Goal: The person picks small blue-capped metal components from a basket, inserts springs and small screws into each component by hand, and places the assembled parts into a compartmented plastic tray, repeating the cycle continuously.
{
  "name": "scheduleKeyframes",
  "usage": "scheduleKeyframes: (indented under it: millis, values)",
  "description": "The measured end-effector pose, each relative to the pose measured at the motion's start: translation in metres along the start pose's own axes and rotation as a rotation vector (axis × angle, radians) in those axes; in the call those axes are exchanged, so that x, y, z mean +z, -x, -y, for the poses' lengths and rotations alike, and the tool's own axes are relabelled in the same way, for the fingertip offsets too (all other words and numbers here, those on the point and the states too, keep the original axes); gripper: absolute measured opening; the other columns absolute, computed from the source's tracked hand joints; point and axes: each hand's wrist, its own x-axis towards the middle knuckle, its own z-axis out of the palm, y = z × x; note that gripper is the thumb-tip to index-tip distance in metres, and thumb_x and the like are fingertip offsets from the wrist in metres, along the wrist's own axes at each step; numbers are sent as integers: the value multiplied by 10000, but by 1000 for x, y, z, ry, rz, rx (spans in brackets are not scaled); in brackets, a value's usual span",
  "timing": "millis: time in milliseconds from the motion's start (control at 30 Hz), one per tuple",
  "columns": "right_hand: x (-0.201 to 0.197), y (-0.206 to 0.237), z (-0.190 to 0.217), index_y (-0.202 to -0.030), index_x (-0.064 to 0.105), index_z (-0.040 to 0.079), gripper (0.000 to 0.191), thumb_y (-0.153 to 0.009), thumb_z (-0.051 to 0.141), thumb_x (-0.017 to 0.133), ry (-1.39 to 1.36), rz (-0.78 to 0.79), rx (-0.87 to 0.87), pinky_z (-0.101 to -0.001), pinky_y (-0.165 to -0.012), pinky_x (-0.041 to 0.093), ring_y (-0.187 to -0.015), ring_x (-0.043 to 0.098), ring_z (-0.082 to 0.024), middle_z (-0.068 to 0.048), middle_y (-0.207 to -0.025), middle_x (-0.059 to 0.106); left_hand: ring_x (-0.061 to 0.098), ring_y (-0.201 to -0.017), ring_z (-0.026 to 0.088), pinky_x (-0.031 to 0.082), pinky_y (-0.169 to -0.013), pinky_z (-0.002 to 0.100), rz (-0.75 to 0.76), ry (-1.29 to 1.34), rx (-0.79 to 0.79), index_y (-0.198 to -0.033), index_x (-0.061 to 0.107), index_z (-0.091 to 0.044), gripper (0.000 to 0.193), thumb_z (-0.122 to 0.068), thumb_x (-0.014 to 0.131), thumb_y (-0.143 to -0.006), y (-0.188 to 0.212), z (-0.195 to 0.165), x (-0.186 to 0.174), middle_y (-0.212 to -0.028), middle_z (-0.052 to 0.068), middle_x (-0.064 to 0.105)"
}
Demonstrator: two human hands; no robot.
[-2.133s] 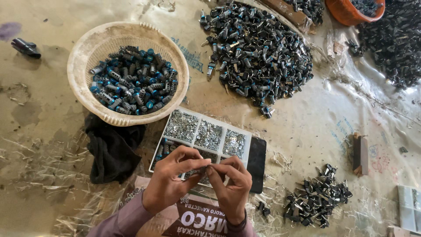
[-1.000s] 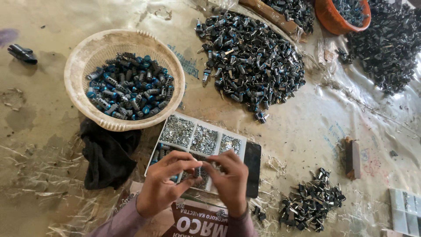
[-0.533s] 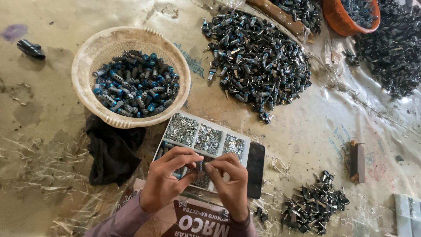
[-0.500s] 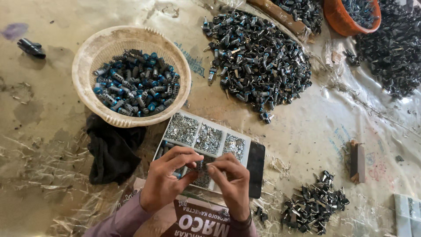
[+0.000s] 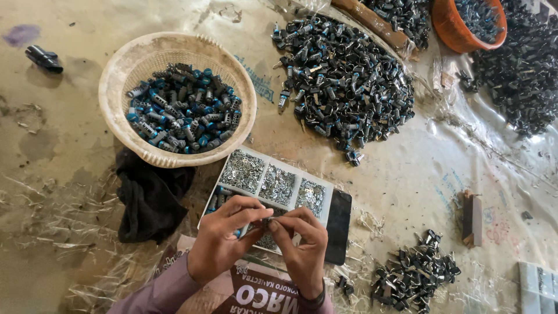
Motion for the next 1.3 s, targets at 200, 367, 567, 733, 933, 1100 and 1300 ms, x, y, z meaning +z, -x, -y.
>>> scheduleKeyframes:
  millis: [200,367,567,733,933,1100,1300]
  values:
    - [-5,-2,-11,-888,804,-48,86,-808,-14,801,-242,80,176,-237,-595,453,-723,605,-101,-57,-832,691,761,-934,195,621,-736,303,15,-40,37,-1141,760,-115,366,-25,823,-792,0,-1,-3,-1090,55,712]
    - [-3,2,-12,-900,763,-66,61,-884,-11,741,-332,50,137,-228,-655,437,-783,575,-94,-51,-890,652,759,-890,179,613,-715,294,-3,-59,49,-1145,758,-123,379,-46,841,-783,0,-2,-4,-1057,47,708]
    - [5,3,-7,-918,766,-52,65,-866,-19,748,-171,2,-11,-237,-650,433,-765,567,-102,-61,-873,667,748,-811,159,607,-671,282,14,-43,49,-1146,753,-124,375,-68,849,-788,2,-1,-6,-1037,55,689]
    - [7,3,-6,-918,765,-58,66,-866,-23,744,-192,-2,1,-238,-646,447,-766,576,-106,-66,-876,665,738,-787,150,597,-660,284,24,-52,69,-1157,755,-122,366,-68,844,-806,2,-1,-7,-1026,52,673]
    - [7,3,-8,-909,753,-65,50,-874,-37,730,-220,7,21,-233,-684,470,-795,594,-105,-67,-893,652,738,-791,157,594,-663,289,14,-64,73,-1161,756,-120,373,-46,823,-801,3,-1,-9,-1025,51,663]
    - [12,4,-10,-871,750,-65,45,-832,-49,766,-166,-18,28,-230,-658,427,-764,555,-99,-67,-858,643,733,-800,176,581,-665,309,45,-121,102,-1195,738,-117,398,-42,806,-810,4,1,-10,-1047,53,652]
    - [9,-10,-16,-875,674,17,139,-778,-18,767,-794,42,242,-257,-747,494,-805,600,-99,-15,-891,632,721,-789,192,585,-667,329,48,-140,96,-1188,743,-121,413,-64,816,-785,4,0,-13,-1057,60,660]
